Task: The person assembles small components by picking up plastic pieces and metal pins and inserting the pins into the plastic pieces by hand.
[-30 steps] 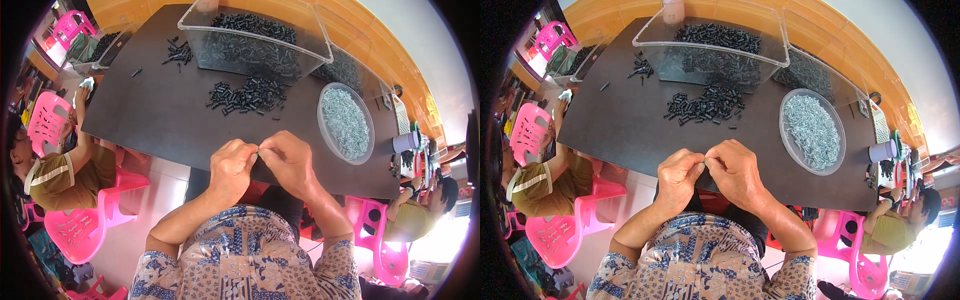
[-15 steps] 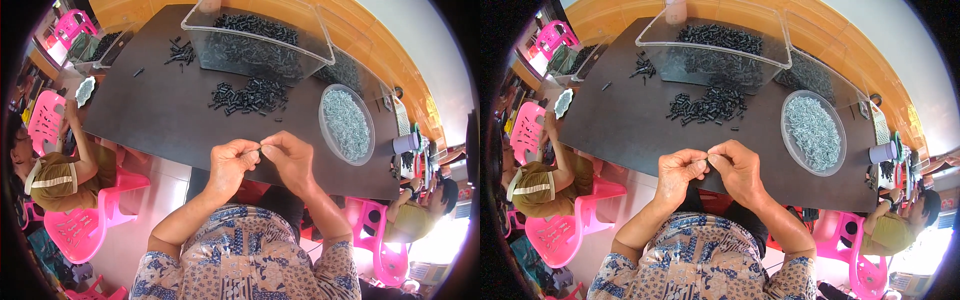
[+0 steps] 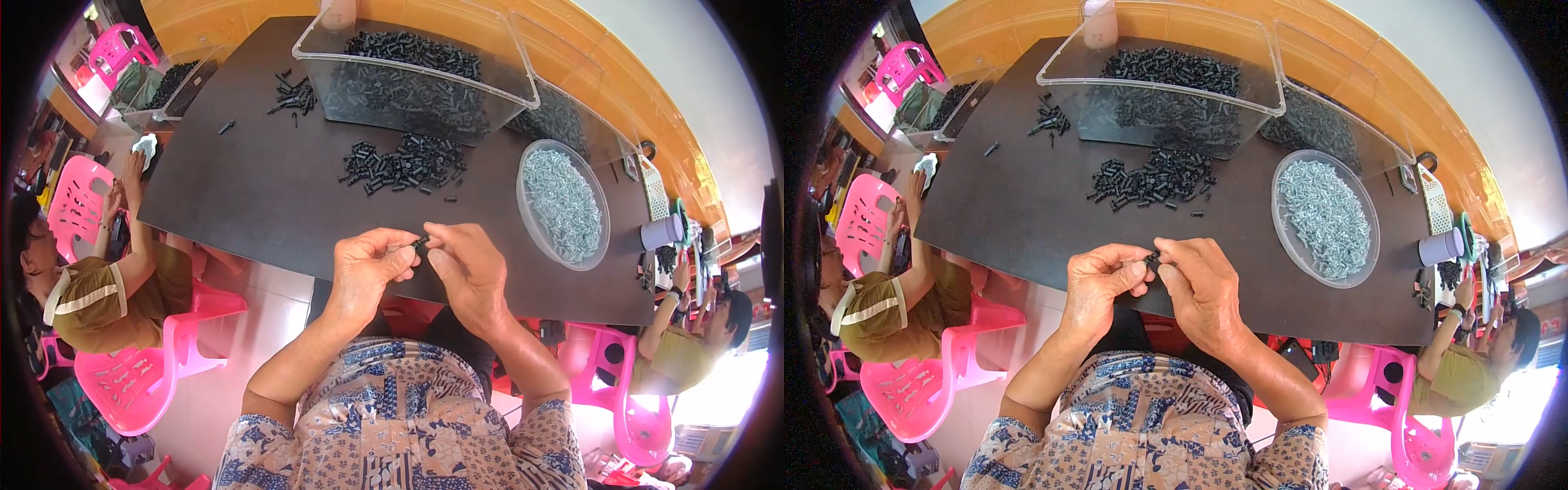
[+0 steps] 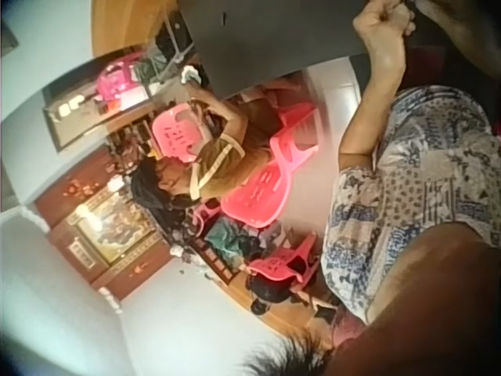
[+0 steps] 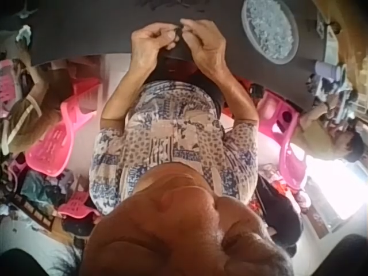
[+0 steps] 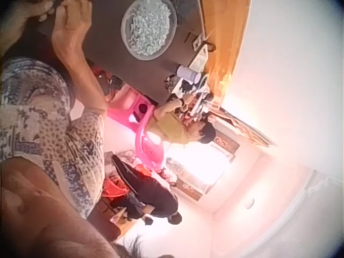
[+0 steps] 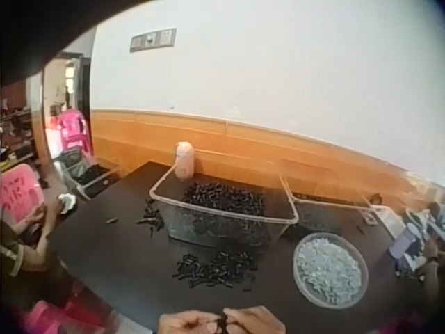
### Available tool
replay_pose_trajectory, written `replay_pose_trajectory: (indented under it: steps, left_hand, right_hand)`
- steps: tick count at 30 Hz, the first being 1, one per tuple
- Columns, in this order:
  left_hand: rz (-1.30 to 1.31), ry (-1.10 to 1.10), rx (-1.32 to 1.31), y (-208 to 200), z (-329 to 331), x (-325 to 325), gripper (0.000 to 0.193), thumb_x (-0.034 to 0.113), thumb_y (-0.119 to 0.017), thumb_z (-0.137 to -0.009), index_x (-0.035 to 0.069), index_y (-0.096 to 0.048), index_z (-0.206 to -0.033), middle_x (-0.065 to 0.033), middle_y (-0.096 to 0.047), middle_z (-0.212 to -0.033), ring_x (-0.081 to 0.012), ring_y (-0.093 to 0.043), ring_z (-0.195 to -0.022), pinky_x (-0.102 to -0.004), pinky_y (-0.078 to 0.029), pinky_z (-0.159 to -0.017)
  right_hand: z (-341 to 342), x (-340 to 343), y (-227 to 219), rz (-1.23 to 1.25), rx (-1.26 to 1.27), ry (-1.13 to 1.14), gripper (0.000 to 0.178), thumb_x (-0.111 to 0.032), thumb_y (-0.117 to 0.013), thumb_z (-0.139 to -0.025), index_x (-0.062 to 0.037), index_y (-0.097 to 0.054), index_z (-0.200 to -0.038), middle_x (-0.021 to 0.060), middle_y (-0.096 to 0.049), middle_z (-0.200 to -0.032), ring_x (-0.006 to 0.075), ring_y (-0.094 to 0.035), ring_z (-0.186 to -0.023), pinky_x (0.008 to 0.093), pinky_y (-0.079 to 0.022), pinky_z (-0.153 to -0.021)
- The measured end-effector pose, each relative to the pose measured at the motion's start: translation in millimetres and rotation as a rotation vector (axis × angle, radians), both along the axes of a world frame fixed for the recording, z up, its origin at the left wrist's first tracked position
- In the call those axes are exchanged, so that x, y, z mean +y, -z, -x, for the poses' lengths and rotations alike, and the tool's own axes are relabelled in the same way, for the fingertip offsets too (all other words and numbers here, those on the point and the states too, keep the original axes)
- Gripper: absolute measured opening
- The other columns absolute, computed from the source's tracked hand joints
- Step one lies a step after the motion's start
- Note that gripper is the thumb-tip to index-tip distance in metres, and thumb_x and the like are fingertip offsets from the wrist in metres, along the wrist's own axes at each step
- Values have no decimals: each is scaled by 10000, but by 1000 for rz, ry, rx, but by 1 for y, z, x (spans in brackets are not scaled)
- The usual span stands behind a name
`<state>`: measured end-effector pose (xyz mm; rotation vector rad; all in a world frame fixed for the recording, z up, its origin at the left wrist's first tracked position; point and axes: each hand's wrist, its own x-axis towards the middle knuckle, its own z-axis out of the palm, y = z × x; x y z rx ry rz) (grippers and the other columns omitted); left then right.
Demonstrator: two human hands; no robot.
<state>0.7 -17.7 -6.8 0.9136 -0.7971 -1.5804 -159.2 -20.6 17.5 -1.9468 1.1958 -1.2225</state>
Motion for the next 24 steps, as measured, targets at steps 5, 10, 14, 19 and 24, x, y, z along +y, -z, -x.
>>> replay_pose_trajectory:
  steps: [5, 10, 14, 19, 24]
  left_hand:
    - [-27, 5, 6, -1, 1, 0, 177, 67, -671, -856, -54, -663, -986, -83, -667, -790, -107, -592, -659, -225, -492, -622]
    - [1, 12, 14, 0, 3, -2, 162, 90, -686, -854, -48, -677, -939, -57, -658, -761, -89, -572, -623, -210, -479, -596]
    - [7, 8, -39, -3, 6, -3, 145, 91, -680, -858, -44, -681, -911, -41, -649, -753, -77, -560, -616, -199, -462, -578]
    - [44, -41, -21, -4, 10, -4, 79, 25, -631, -836, -41, -676, -838, -32, -637, -733, -70, -536, -598, -199, -442, -567]
    - [-13, -58, 58, -10, 14, -5, 75, -10, -603, -825, -39, -667, -799, -50, -641, -721, -86, -570, -614, -217, -461, -583]
  right_hand:
    - [-2, 0, 2, 220, 165, 12, 351, 58, -662, -727, 32, -630, -1075, 152, -609, -902, 296, -575, -779, 362, -483, -663]
    - [-5, 3, 3, 275, 223, 36, 387, 45, -681, -696, 44, -624, -1078, 151, -600, -913, 295, -565, -765, 368, -481, -652]
    - [-7, 4, 1, 324, 289, 51, 415, 26, -700, -673, 37, -624, -1081, 151, -595, -928, 296, -562, -775, 370, -483, -658]
    - [-8, 5, 1, 340, 316, 66, 436, 9, -712, -668, 50, -606, -1088, 150, -593, -930, 296, -561, -779, 368, -482, -657]
    - [-11, 2, 0, 367, 336, 91, 468, -23, -735, -653, 72, -582, -1085, 153, -588, -923, 293, -558, -769, 371, -479, -650]
